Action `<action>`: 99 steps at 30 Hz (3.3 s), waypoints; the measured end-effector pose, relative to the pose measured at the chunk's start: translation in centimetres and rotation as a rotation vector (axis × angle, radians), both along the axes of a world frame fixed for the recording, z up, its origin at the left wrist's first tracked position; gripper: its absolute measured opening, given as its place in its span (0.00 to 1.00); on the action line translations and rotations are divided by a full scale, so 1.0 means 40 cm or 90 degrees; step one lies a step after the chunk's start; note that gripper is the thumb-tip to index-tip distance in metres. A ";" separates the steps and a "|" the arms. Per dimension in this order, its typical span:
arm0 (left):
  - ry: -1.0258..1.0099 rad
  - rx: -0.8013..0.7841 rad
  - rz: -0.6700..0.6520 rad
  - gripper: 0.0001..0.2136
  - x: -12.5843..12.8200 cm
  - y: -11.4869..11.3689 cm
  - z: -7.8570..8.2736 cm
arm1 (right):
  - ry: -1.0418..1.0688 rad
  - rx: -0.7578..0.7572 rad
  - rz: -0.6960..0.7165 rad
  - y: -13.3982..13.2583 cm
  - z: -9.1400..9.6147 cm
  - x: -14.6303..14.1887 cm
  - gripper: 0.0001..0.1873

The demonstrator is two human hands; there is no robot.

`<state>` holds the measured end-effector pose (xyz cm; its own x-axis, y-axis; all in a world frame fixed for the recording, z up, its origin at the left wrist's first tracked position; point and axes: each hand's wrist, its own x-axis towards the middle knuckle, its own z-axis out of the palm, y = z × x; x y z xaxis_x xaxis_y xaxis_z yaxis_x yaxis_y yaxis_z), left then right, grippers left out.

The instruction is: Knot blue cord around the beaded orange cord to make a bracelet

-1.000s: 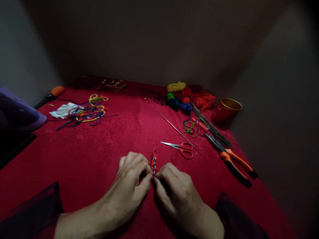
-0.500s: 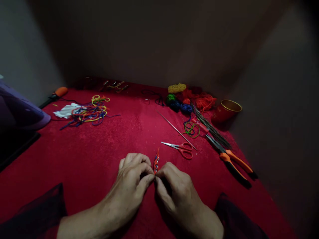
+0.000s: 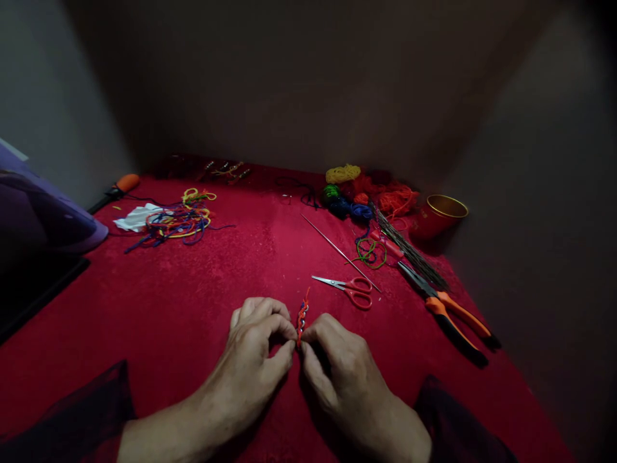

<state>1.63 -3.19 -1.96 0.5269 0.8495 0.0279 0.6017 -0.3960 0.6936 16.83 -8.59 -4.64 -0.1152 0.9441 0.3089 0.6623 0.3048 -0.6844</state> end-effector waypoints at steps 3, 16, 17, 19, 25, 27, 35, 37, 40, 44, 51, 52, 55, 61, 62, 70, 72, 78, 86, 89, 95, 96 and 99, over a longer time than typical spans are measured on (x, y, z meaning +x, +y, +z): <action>-0.005 0.007 -0.004 0.06 -0.001 -0.001 -0.003 | 0.003 -0.002 0.003 0.000 -0.001 0.001 0.07; -0.026 0.055 0.017 0.07 -0.001 -0.002 -0.009 | -0.011 -0.019 0.004 -0.004 0.003 0.000 0.07; -0.024 0.057 0.016 0.07 -0.001 -0.002 -0.010 | -0.012 -0.020 0.004 -0.003 0.003 -0.001 0.07; -0.022 0.060 0.016 0.07 -0.001 -0.002 -0.010 | -0.009 -0.022 0.000 -0.002 0.002 -0.001 0.07; -0.014 0.050 -0.019 0.07 -0.004 0.001 -0.006 | -0.005 -0.027 -0.008 -0.002 0.002 -0.002 0.08; -0.007 0.050 -0.023 0.07 -0.003 0.004 -0.006 | -0.012 -0.019 -0.004 -0.001 0.004 -0.002 0.08; -0.006 0.078 0.007 0.08 0.005 0.008 -0.009 | -0.021 -0.009 -0.001 0.003 0.001 -0.002 0.08; -0.003 0.088 -0.001 0.08 0.004 0.006 -0.010 | -0.017 -0.011 -0.003 0.001 -0.002 -0.002 0.08; -0.008 0.102 -0.024 0.08 0.001 0.000 -0.013 | -0.012 -0.018 -0.007 0.002 -0.003 -0.001 0.07; -0.022 0.104 -0.043 0.08 -0.001 -0.008 -0.012 | -0.012 -0.030 -0.008 0.004 -0.002 0.002 0.07; 0.011 0.109 -0.025 0.07 0.006 -0.009 -0.007 | -0.005 -0.044 0.013 -0.002 0.001 0.006 0.08; 0.018 0.109 -0.021 0.07 0.007 -0.009 -0.007 | -0.003 -0.043 0.016 -0.002 0.001 0.007 0.08; 0.023 0.097 -0.012 0.07 0.010 -0.008 -0.007 | 0.002 -0.033 0.017 0.000 -0.001 0.007 0.08; -0.030 0.017 0.001 0.09 0.010 -0.002 0.003 | -0.004 -0.030 0.004 0.000 0.000 0.002 0.07; -0.036 0.004 0.000 0.09 0.009 0.000 0.004 | -0.008 -0.030 0.004 0.000 0.001 0.001 0.07; -0.046 -0.019 -0.009 0.08 0.000 0.006 -0.002 | -0.031 -0.030 0.012 -0.002 0.001 0.003 0.07; -0.042 -0.029 -0.011 0.07 0.000 0.004 -0.003 | -0.033 -0.045 0.017 -0.002 0.002 0.005 0.07; -0.035 -0.042 -0.009 0.07 0.001 -0.001 0.000 | 0.024 -0.055 0.010 -0.004 0.012 0.007 0.07; -0.042 -0.023 0.004 0.06 0.002 -0.004 -0.006 | 0.138 -0.097 -0.020 -0.008 0.047 0.023 0.09; -0.041 -0.010 0.009 0.08 0.002 -0.007 -0.007 | 0.142 -0.094 -0.012 -0.008 0.053 0.027 0.09; -0.034 0.005 0.006 0.08 -0.002 -0.004 -0.011 | 0.139 -0.100 0.044 -0.014 0.056 0.023 0.09; -0.035 0.005 0.006 0.08 -0.002 -0.002 -0.012 | 0.133 -0.103 0.051 -0.015 0.055 0.023 0.09; -0.031 0.000 0.003 0.08 -0.002 0.001 -0.011 | 0.123 -0.106 0.067 -0.016 0.053 0.024 0.09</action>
<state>1.53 -3.14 -2.38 0.5206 0.8521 0.0535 0.5687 -0.3928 0.7227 17.79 -9.24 -2.53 -0.1688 0.9699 0.1756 0.4857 0.2368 -0.8414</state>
